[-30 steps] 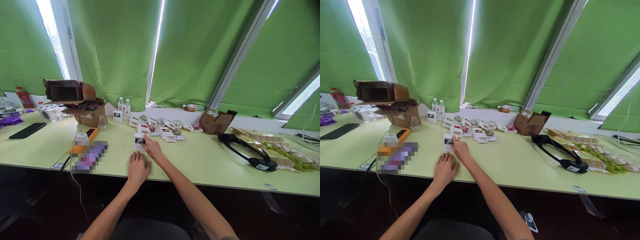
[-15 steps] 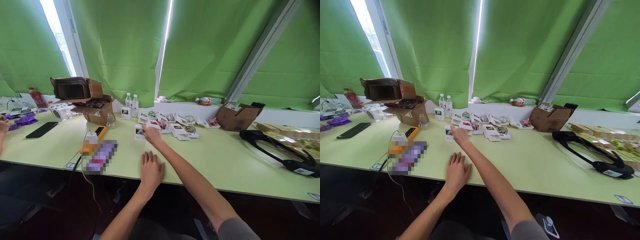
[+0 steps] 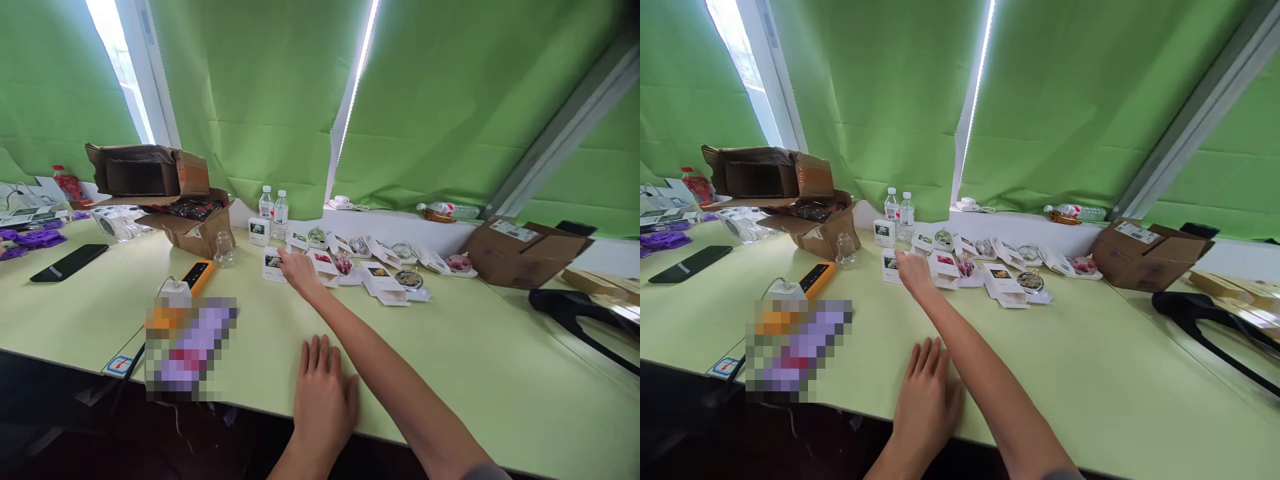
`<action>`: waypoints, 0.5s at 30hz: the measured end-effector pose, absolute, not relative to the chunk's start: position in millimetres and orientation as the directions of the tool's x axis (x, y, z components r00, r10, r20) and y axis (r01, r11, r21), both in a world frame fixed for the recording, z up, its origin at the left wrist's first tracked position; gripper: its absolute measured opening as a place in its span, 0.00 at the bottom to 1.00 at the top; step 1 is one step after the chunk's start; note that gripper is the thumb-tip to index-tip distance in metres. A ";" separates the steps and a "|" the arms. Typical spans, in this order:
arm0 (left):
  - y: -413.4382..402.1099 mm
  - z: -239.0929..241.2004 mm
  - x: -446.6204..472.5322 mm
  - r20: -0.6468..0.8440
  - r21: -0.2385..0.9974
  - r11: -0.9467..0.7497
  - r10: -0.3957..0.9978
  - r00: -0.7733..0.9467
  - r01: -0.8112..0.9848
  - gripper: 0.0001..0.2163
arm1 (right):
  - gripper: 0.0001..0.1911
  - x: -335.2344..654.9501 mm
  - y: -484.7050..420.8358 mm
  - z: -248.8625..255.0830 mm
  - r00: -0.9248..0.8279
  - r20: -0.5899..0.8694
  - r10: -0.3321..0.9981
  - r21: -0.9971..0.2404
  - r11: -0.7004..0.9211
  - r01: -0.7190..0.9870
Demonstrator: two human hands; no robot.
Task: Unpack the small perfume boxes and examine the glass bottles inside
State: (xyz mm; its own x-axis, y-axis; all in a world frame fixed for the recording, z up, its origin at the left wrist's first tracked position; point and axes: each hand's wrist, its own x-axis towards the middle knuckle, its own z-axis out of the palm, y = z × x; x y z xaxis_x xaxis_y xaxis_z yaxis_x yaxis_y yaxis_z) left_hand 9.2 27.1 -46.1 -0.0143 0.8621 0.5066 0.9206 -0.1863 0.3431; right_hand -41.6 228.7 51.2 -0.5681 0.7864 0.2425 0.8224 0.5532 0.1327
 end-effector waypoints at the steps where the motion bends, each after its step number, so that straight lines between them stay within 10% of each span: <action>1: 27.7 -47.3 9.6 0.511 0.347 -0.190 0.859 -0.015 0.919 0.18 | 0.14 -46.0 233.8 50.2 -0.567 0.249 0.785 0.130 0.554 0.823; 15: 73.6 -132.1 43.8 0.851 0.369 -0.150 0.452 -0.269 0.917 0.15 | 0.15 -112.0 307.6 41.2 -0.570 0.276 0.774 0.052 0.580 0.813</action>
State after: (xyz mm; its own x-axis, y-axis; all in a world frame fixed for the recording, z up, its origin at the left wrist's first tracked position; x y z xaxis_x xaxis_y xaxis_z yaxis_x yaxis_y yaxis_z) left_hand 43.8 73.6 -132.1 -0.2686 0.4520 0.8506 0.9172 -0.1499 0.3692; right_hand -112.0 307.6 41.2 -0.5700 0.7738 0.2763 0.8128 0.5803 0.0516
